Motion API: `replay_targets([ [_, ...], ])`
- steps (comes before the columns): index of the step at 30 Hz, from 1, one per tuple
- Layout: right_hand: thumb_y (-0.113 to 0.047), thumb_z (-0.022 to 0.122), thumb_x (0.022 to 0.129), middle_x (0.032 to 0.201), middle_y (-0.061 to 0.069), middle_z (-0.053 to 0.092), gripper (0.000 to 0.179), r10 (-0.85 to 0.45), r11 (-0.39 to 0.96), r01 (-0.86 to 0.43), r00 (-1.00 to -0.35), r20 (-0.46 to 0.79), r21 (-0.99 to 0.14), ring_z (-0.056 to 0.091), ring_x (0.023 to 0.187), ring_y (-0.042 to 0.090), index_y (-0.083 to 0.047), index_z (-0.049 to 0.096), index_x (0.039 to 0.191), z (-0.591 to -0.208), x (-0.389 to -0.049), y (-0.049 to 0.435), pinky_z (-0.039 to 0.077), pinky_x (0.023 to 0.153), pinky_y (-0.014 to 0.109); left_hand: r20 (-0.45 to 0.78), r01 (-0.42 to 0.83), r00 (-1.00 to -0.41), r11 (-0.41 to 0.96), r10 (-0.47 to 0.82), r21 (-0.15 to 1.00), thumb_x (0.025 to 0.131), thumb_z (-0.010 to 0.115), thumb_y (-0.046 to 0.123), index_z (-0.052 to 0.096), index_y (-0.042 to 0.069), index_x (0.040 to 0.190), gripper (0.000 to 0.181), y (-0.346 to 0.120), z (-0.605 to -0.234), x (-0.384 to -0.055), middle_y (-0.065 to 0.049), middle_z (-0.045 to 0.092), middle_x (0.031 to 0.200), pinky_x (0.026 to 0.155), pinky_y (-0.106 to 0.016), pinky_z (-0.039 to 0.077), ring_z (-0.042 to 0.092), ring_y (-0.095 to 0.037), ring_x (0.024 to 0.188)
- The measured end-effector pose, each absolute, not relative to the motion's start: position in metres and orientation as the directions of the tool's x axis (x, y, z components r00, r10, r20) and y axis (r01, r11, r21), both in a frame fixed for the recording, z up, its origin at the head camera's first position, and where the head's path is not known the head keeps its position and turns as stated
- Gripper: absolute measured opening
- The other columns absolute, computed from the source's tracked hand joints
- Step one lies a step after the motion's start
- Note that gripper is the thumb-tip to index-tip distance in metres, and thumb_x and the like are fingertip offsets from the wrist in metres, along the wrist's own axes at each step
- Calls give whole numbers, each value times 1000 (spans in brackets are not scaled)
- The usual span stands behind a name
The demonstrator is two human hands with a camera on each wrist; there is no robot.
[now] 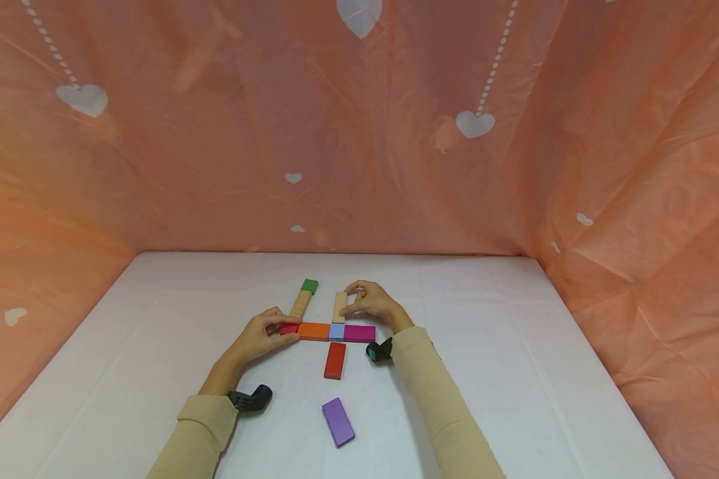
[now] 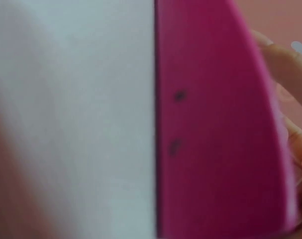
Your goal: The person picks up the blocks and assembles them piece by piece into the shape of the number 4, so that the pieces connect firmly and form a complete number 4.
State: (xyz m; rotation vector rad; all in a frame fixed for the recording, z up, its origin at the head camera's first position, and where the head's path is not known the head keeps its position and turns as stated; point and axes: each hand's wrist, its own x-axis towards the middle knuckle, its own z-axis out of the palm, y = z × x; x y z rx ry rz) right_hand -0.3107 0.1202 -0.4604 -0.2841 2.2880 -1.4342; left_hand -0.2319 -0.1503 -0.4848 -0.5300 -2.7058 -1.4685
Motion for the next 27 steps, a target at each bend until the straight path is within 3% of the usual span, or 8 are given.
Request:
replay_targets([
  [10,-19,85,71,59,-8,43,47,-460,377,-24,-873,-165,-926,43,63,9,-6,60,108,-460,-310,125,35,65,22,208,332,-933,482,294,810,77,80,15,75,7,104,29,-151,-486,-232,-7,51,78,64,-18,32,38,-5,73],
  [18,-6,78,77,61,-7,41,46,-403,426,30,-889,-219,-904,41,65,9,2,57,117,-459,-310,120,35,65,21,221,344,-929,471,298,812,77,80,14,75,6,104,28,-151,-486,-233,-8,52,79,65,-17,32,38,-5,73],
  [27,-10,78,79,60,-7,46,51,-397,418,31,-893,-212,-908,43,64,11,-1,57,125,-458,-309,124,36,68,23,216,339,-930,467,297,817,78,79,15,75,5,105,29,-151,-487,-231,-8,53,79,66,-17,33,38,-5,75],
])
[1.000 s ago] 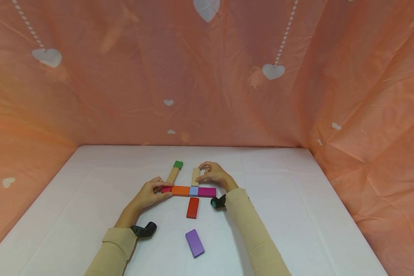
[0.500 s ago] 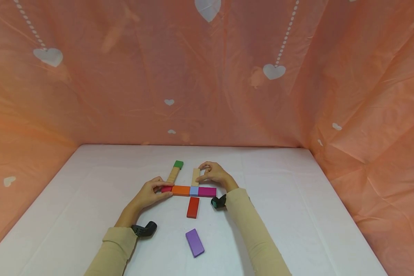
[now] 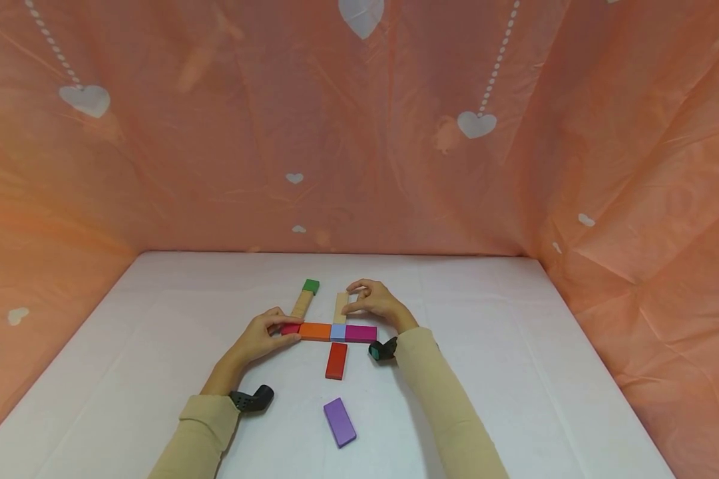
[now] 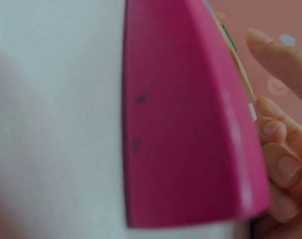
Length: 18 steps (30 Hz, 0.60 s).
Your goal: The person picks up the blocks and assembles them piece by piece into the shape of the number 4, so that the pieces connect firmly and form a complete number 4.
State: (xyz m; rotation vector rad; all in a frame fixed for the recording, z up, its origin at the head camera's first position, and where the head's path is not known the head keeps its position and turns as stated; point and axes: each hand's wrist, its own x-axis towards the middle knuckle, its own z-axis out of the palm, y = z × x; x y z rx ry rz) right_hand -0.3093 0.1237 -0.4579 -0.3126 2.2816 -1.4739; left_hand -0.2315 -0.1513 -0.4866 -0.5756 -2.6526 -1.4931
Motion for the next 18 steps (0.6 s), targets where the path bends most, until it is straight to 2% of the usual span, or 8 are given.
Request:
replay_targets([
  [8,-10,76,81,62,-6,45,50,-396,377,30,-898,-190,-926,41,63,11,0,55,125,-458,-306,128,36,63,21,225,337,-931,447,286,829,77,80,14,75,4,103,29,-151,-489,-232,-9,51,77,64,-16,31,37,-6,73],
  [18,-12,71,84,66,-4,48,43,-412,408,-93,-906,-93,-908,45,65,13,2,57,122,-452,-293,133,39,63,22,213,335,-933,487,290,806,78,80,15,75,7,104,29,-151,-487,-232,-6,51,78,66,-17,32,38,-5,75],
])
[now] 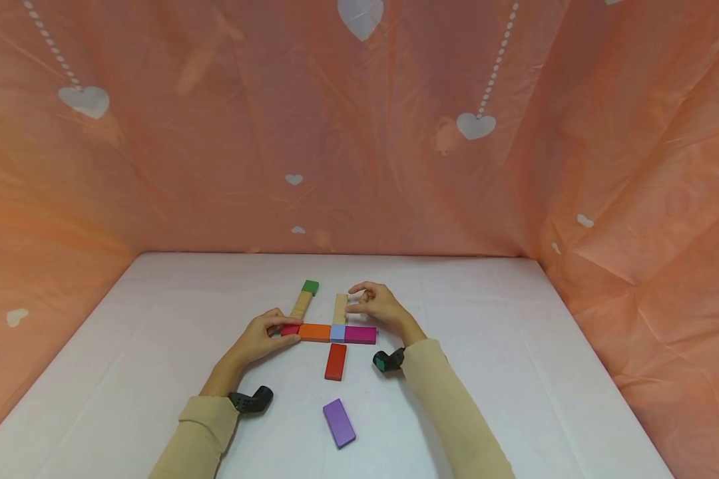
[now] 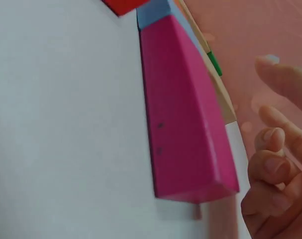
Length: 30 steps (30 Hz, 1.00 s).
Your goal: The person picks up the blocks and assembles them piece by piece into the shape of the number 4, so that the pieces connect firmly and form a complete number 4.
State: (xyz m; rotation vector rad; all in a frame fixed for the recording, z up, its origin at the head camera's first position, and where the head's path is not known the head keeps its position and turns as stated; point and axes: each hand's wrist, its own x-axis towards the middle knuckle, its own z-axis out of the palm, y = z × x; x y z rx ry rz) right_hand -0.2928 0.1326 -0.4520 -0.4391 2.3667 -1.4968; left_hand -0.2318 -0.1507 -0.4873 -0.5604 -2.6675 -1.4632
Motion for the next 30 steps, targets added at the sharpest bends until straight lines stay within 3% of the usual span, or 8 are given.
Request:
replay_targets([
  [11,-14,68,87,71,-4,51,39,-429,421,-128,-901,-73,-898,48,68,15,0,59,122,-441,-273,132,41,61,20,201,322,-937,486,285,813,78,79,16,75,7,105,29,-152,-489,-231,-7,51,79,65,-18,31,38,-7,75],
  [30,-5,70,83,68,-6,51,39,-471,332,-204,-882,25,-921,43,60,3,8,60,118,-443,-251,129,35,55,16,233,346,-929,443,288,827,77,80,14,75,4,103,29,-151,-487,-231,-10,50,77,64,-16,30,38,-7,73],
])
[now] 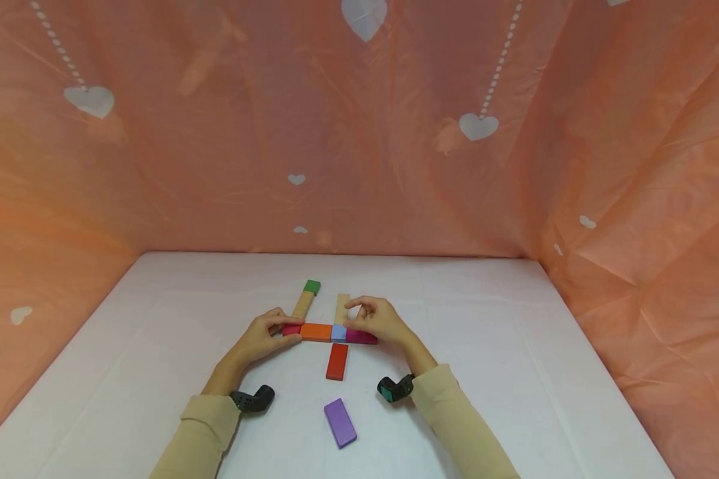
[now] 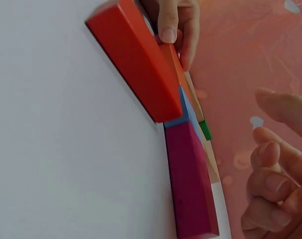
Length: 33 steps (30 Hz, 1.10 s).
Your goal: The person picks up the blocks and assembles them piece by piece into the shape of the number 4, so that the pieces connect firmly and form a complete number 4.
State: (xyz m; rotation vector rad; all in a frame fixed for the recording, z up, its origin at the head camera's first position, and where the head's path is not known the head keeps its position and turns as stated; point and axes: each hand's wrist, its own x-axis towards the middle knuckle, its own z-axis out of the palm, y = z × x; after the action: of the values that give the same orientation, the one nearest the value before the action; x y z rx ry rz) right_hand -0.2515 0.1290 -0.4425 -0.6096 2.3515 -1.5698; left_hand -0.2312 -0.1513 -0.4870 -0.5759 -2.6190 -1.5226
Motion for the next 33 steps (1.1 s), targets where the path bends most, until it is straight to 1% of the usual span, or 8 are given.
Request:
replay_targets([
  [5,-5,71,83,67,-7,51,39,-478,321,-197,-878,20,-926,42,58,2,9,60,118,-442,-245,129,33,52,16,245,358,-924,443,293,822,76,80,13,75,4,102,28,-150,-486,-232,-8,49,75,63,-16,31,37,-4,71],
  [10,-2,71,81,68,-6,51,40,-502,301,-197,-865,21,-933,42,57,2,11,60,117,-440,-236,128,34,54,16,263,379,-917,452,298,808,76,80,13,75,5,102,28,-150,-487,-232,-6,49,74,62,-16,31,37,-3,69],
  [13,-4,72,82,69,-5,50,40,-516,310,-201,-857,13,-929,42,57,2,10,60,117,-440,-232,128,35,54,16,257,372,-920,455,297,809,76,81,13,75,5,102,28,-150,-487,-232,-6,49,74,62,-17,31,37,-3,69],
  [18,-8,74,82,69,-3,49,40,-532,334,-186,-846,-22,-924,42,58,3,6,62,117,-443,-226,129,34,56,16,244,361,-923,454,296,815,76,80,13,75,5,103,28,-150,-486,-232,-6,50,75,62,-17,32,37,-3,70],
  [25,-9,73,83,69,-3,45,41,-564,322,-178,-825,-37,-930,39,59,1,9,61,117,-450,-216,130,30,54,15,224,341,-930,457,292,821,76,81,13,75,6,103,29,-150,-487,-232,-6,50,76,63,-16,32,37,-4,71],
  [29,-7,74,81,69,-4,44,40,-562,330,-157,-825,-61,-931,39,59,-1,8,63,116,-453,-211,130,29,53,14,207,325,-935,466,288,823,76,80,14,75,7,103,28,-150,-487,-232,-7,50,77,64,-16,32,38,-6,72],
  [33,-10,76,80,67,-4,43,40,-569,357,-189,-821,-52,-915,39,59,-1,5,65,115,-456,-206,129,29,54,14,203,322,-936,469,287,822,77,80,15,75,7,104,28,-151,-487,-232,-7,50,77,64,-16,32,38,-6,72],
])
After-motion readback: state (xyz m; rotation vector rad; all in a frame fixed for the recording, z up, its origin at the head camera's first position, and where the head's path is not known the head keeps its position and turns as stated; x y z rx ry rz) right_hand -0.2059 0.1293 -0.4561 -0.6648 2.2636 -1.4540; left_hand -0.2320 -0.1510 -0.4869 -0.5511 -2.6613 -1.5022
